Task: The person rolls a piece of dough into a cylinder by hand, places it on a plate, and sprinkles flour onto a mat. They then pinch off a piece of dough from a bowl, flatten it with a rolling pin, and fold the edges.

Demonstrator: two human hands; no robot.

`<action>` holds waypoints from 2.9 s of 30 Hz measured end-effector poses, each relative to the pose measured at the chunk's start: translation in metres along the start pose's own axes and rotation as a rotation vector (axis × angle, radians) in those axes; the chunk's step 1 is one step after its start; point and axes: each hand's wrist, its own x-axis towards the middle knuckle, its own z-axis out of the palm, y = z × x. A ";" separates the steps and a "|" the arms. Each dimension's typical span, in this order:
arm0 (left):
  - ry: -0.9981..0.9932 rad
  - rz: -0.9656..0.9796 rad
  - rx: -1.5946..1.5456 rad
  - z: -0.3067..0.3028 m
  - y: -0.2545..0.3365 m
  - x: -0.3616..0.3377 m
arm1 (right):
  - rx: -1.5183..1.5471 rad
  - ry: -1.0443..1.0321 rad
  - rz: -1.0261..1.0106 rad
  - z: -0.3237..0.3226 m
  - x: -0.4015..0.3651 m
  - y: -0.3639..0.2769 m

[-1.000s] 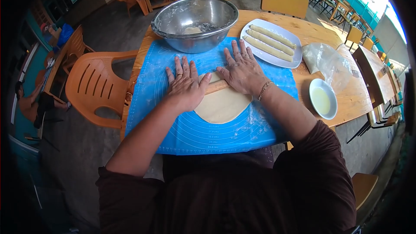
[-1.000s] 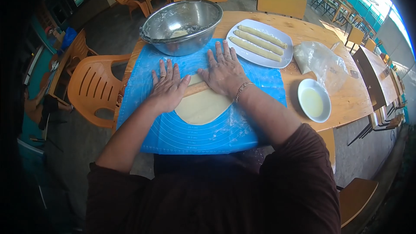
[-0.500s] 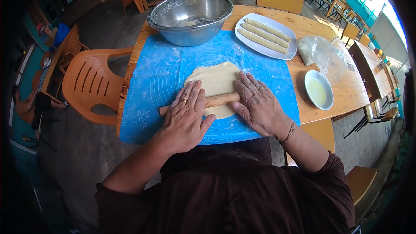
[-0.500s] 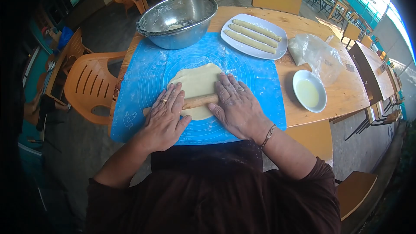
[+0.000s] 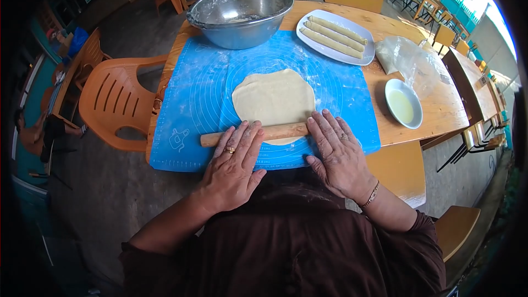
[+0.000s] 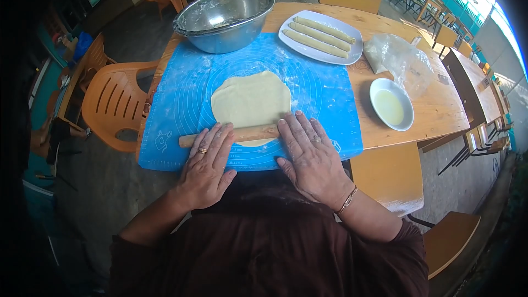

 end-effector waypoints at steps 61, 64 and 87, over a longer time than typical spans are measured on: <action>-0.010 -0.353 0.125 0.005 -0.071 0.071 | -0.104 -0.072 0.092 0.030 0.105 0.039; -0.015 -0.539 0.181 0.006 -0.098 0.112 | -0.175 -0.055 0.183 0.046 0.155 0.056; -0.039 -0.581 0.266 0.005 -0.109 0.112 | -0.192 0.028 0.153 0.055 0.173 0.058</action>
